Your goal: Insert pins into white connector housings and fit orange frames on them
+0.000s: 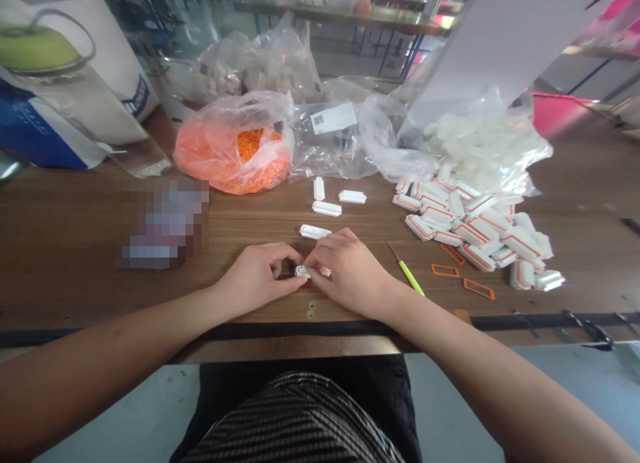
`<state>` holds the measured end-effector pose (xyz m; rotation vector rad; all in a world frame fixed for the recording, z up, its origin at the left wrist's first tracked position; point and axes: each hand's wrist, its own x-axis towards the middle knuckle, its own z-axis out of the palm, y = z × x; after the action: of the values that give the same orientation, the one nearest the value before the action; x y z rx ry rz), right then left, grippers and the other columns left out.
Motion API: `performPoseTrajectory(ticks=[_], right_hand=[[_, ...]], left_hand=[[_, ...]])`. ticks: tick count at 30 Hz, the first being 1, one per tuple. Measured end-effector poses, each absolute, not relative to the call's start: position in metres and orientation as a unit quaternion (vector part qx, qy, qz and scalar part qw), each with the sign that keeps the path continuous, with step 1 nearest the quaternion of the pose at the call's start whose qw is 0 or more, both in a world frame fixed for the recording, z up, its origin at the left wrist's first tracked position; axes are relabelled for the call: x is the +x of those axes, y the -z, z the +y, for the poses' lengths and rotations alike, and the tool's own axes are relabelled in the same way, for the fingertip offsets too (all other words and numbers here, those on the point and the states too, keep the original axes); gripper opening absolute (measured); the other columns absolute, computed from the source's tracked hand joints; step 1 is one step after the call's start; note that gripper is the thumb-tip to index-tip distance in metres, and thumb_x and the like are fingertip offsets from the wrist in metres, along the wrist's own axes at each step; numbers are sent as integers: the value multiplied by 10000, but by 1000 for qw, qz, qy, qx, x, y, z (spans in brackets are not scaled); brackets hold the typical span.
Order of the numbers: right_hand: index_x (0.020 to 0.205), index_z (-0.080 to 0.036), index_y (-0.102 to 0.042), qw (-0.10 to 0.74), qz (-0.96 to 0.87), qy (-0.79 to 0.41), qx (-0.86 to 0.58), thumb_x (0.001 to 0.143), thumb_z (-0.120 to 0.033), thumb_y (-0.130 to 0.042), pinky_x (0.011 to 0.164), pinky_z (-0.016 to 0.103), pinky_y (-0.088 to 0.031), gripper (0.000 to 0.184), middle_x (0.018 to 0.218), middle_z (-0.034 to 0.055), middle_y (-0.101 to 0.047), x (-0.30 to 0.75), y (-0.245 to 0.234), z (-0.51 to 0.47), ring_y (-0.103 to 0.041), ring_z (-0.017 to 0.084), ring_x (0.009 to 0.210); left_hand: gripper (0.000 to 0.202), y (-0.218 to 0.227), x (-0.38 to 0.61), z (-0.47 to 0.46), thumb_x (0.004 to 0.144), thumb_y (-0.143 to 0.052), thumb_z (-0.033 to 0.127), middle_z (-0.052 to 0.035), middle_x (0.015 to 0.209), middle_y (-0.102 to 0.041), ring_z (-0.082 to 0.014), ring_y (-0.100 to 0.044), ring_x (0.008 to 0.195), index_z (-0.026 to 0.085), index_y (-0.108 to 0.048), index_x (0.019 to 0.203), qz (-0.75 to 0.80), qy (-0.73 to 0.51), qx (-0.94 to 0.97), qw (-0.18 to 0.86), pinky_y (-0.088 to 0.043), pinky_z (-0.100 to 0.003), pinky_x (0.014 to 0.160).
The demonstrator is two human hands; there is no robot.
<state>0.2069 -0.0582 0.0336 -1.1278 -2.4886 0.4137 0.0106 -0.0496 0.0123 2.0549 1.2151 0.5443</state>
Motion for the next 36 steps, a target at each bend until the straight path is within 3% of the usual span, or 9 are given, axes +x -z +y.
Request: performPoseTrajectory(ticks=[9,16,22,26,31,33,36], right_hand=[[718,-170,-670,125,-909,-121,-379,905,-183,-526,745,332,-372,237,723,38,-649,202,-41,-56,-569,165,721],[994,-236,-739,188,-891,-140,-390,894,-204,-543,753,345,-372,223,800,38,-664,215,-47,-62,-571,177,777],[847,-197,-737,172,-906,-58,-382,867,-164,-545,745,356,-366,195,810,44,-659,211,-41,-73,-558,182,768],[849,-178,-735,190,-898,-47,-395,852,-150,-547,733,363,-379,190,828,61,-667,204,-34,-78,-566,197,788],[965,-225,-737,275,-850,-143,-427,887,-222,-549,779,371,-444,204,912,50,-713,230,-37,-73,-620,197,852],[919,-223,-733,316,-786,-178,-501,889,-275,-563,752,339,-485,181,873,44,-724,252,-41,-69,-649,183,819],[752,-229,-723,233,-747,-187,-594,814,-316,-628,641,302,-494,143,764,21,-724,281,-46,-65,-658,172,698]], left_hand=[[124,-12,10,-49,739,-710,281,59,590,-524,-103,-454,533,210,-701,841,464,-204,794,336,-390,-263,608],[138,-9,10,-49,734,-720,292,61,600,-543,-89,-435,514,214,-711,847,462,-223,787,343,-381,-246,582],[111,-9,10,-49,732,-714,284,59,595,-554,-86,-437,504,212,-710,816,463,-223,784,348,-372,-243,568],[102,-11,10,-49,744,-707,281,57,598,-556,-93,-451,517,217,-714,823,459,-220,786,352,-373,-246,575],[95,-11,9,-49,741,-704,263,59,604,-543,-89,-436,518,213,-708,822,452,-220,795,340,-373,-247,588],[94,-11,8,-48,738,-702,260,63,598,-532,-87,-433,516,214,-705,819,451,-217,799,334,-370,-244,585],[107,-10,7,-47,737,-706,277,65,581,-511,-87,-428,503,217,-705,826,454,-209,803,325,-356,-239,558]])
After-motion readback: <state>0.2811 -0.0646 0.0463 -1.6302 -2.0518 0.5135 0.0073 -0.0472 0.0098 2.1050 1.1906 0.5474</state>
